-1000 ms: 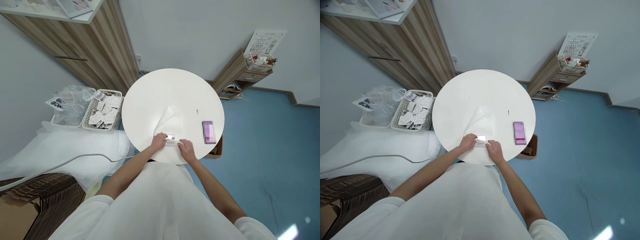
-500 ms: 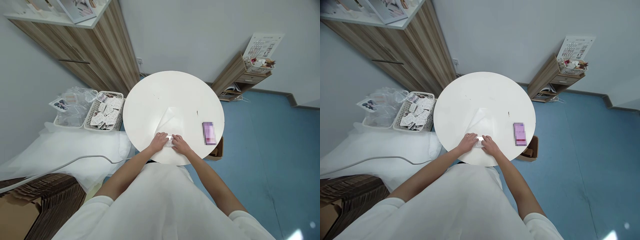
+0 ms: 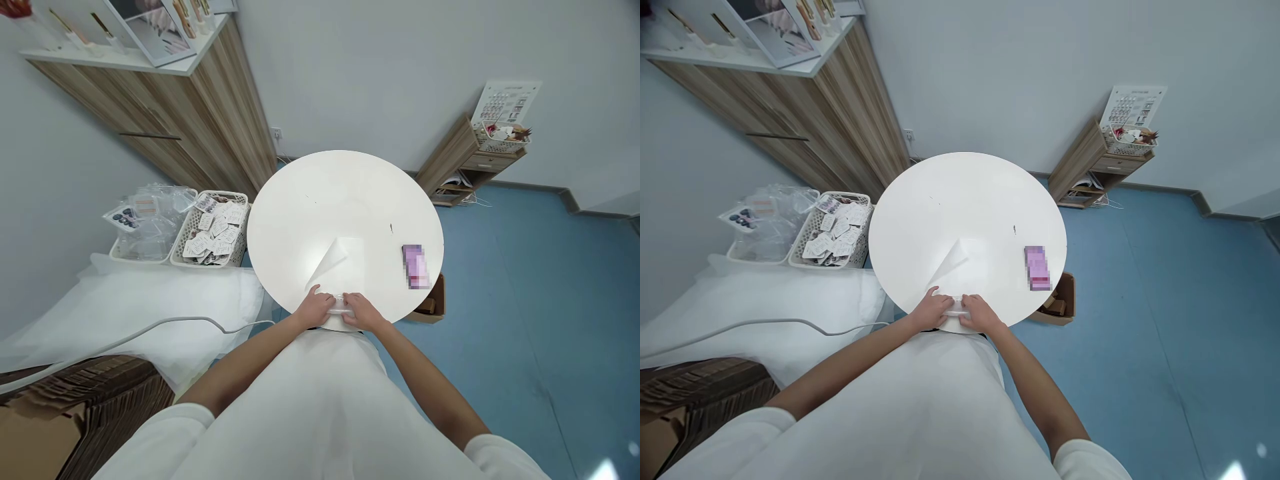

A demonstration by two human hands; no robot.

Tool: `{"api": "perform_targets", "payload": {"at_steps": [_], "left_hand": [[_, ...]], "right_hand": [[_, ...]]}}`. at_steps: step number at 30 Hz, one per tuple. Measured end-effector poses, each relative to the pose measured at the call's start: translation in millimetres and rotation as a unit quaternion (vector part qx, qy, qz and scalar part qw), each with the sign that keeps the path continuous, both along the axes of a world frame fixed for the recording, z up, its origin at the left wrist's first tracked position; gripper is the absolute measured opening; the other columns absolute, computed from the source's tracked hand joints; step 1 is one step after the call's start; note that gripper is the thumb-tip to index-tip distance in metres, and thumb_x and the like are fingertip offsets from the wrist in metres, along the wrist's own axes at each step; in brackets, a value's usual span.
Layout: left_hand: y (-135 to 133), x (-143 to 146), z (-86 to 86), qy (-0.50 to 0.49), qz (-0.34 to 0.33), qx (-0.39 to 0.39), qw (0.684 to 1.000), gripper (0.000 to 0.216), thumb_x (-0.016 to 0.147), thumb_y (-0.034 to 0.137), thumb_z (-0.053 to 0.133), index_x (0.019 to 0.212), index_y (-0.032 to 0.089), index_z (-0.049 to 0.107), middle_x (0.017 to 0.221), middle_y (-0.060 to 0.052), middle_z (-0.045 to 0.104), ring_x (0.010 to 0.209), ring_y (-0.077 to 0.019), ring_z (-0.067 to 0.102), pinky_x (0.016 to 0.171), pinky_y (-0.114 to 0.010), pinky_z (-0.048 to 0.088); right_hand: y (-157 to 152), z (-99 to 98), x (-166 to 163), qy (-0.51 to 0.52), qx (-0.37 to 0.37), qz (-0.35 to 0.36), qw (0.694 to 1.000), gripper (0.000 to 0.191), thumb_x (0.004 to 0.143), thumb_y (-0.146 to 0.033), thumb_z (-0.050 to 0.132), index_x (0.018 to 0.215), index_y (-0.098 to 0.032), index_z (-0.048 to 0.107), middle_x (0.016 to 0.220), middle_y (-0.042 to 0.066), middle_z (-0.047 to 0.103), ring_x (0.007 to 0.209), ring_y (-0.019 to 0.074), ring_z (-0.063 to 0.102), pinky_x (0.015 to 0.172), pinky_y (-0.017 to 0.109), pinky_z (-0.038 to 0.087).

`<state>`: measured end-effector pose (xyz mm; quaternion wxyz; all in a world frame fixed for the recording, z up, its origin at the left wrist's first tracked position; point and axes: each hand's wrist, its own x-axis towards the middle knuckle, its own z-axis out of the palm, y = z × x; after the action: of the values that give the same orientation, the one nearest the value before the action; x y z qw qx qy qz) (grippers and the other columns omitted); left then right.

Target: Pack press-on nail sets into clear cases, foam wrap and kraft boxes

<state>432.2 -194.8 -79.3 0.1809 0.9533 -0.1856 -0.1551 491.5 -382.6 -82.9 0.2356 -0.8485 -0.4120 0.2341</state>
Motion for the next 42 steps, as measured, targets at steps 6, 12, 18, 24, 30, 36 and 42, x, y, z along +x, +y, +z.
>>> {"api": "perform_targets", "payload": {"at_steps": [6,12,18,24,30,36,42], "left_hand": [[11.9,26.2,2.4,0.096,0.073,-0.074,0.99,0.029,0.08,0.03,0.039,0.105,0.024,0.054,0.1,-0.003,0.061,0.096,-0.0198,0.054,0.09,-0.035,0.035],[21.9,64.9,-6.5,0.172,0.125,-0.088,0.973,0.029,0.077,0.04,0.042,0.084,0.018,0.06,0.097,-0.006,0.061,0.087,-0.0194,0.057,0.073,-0.029,0.044],[30.8,72.6,-19.0,0.183,0.183,-0.078,0.963,0.025,0.075,0.034,0.046,0.093,0.02,0.056,0.1,-0.003,0.061,0.088,-0.0166,0.058,0.069,-0.024,0.045],[45.6,59.7,-21.9,0.154,0.297,-0.017,0.942,0.039,0.079,0.037,0.043,0.112,0.017,0.041,0.108,-0.01,0.056,0.095,-0.0214,0.055,0.071,-0.03,0.043],[44.2,52.7,-16.7,0.047,0.291,0.085,0.952,0.029,0.079,0.029,0.04,0.104,0.017,0.048,0.105,-0.011,0.054,0.096,-0.023,0.051,0.073,-0.033,0.041],[28.5,51.8,-15.0,0.015,0.147,0.062,0.987,0.029,0.078,0.014,0.038,0.099,0.022,0.056,0.092,-0.008,0.06,0.097,-0.0257,0.051,0.084,-0.039,0.036],[17.7,41.0,-25.1,0.065,0.105,-0.008,0.992,0.038,0.074,0.029,0.047,0.112,0.023,0.05,0.108,-0.005,0.057,0.102,-0.025,0.05,0.089,-0.037,0.037]], "right_hand": [[4.8,13.4,19.5,0.042,0.003,-0.056,0.998,0.02,0.085,-0.034,0.037,0.097,-0.021,0.046,0.094,0.003,0.056,0.078,0.0151,0.052,0.069,0.028,0.041],[19.3,4.3,47.9,-0.032,-0.068,-0.106,0.992,0.024,0.086,-0.036,0.037,0.093,-0.02,0.054,0.097,0.006,0.053,0.093,0.0177,0.049,0.074,0.029,0.038],[32.7,-9.9,58.8,-0.031,-0.116,-0.135,0.984,0.028,0.089,-0.035,0.031,0.095,-0.022,0.056,0.088,0.004,0.056,0.086,0.015,0.052,0.073,0.027,0.037],[29.9,-18.9,51.6,-0.049,-0.109,-0.173,0.978,0.028,0.089,-0.029,0.029,0.1,-0.021,0.054,0.095,0.005,0.056,0.085,0.0155,0.052,0.073,0.028,0.037],[15.6,-24.1,42.4,-0.151,-0.106,-0.224,0.957,0.027,0.087,-0.023,0.034,0.102,-0.023,0.056,0.107,0.009,0.054,0.098,0.0215,0.049,0.08,0.034,0.036],[22.6,-13.8,43.5,-0.128,-0.131,-0.114,0.977,0.03,0.085,-0.012,0.032,0.103,-0.022,0.054,0.11,0.009,0.057,0.101,0.0216,0.05,0.086,0.037,0.033],[17.2,-10.8,35.2,-0.072,-0.163,-0.068,0.982,0.033,0.077,-0.043,0.051,0.103,-0.023,0.053,0.1,0.008,0.062,0.093,0.0248,0.056,0.073,0.031,0.041]]}}
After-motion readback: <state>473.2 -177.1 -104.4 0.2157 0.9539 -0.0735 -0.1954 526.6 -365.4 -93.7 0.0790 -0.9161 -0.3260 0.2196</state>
